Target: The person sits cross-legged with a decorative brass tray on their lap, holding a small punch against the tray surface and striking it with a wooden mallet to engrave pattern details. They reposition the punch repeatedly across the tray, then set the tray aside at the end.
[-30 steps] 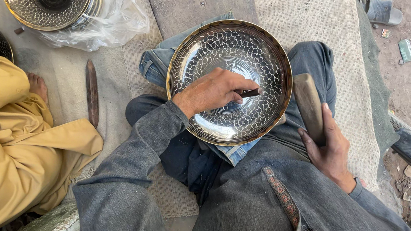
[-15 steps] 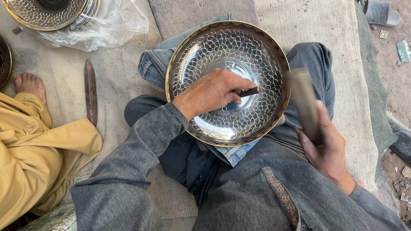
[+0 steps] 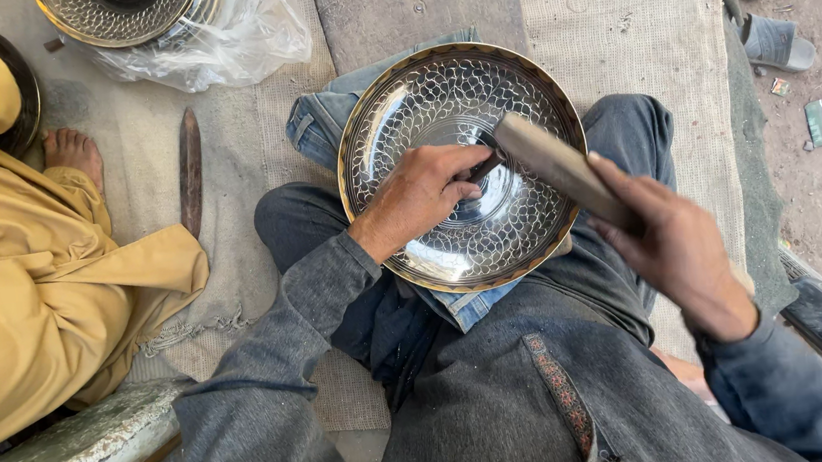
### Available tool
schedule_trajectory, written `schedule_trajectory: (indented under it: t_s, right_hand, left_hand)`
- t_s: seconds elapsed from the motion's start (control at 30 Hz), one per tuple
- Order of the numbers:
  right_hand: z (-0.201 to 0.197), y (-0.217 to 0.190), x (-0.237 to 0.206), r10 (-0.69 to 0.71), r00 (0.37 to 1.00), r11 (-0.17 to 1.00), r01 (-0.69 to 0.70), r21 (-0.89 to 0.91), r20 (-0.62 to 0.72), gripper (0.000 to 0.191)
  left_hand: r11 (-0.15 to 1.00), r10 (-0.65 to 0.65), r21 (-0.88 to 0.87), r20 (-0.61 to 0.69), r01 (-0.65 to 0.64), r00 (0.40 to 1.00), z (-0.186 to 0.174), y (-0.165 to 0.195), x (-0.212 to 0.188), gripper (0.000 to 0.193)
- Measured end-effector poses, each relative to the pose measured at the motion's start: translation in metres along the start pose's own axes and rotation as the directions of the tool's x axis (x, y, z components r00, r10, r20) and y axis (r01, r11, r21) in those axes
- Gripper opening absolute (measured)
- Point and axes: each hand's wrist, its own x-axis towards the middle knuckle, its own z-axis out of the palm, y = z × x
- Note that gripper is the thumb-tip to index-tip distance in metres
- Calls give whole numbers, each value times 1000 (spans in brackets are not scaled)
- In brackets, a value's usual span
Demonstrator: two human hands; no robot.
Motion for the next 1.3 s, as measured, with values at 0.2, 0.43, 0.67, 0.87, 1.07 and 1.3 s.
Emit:
schedule_trajectory:
  t_s: [0.2, 0.43, 0.67, 0.87, 1.07, 1.3]
  right_hand:
    - [-44, -22, 43, -200, 979, 946, 202, -252, 33, 78]
    - [-83, -59, 105, -578, 815, 771, 559, -306, 31, 67]
    - [-102, -115, 148, -678, 724, 599, 645, -474, 128, 68]
    - [-109, -155, 156, -780, 613, 495, 726, -478, 125, 58]
    - [-109, -175, 157, -814, 571, 404, 689, -602, 108, 59]
    - [-115, -169, 144, -452, 819, 615, 574, -541, 354, 58]
  left_hand:
    - [993, -114, -26, -149, 111, 982, -3, -4, 0, 38]
    - [960, -279, -116, -425, 254, 861, -8, -10, -4, 37]
    - [930, -366, -215, -603, 298, 709, -13, -15, -13, 35]
    - [911, -395, -219, -704, 349, 590, -10, -17, -21, 27]
    - [913, -387, -215, -724, 347, 571, -17, -25, -26, 30]
    - [933, -360, -260, -716, 249, 599, -39, -35, -26, 29]
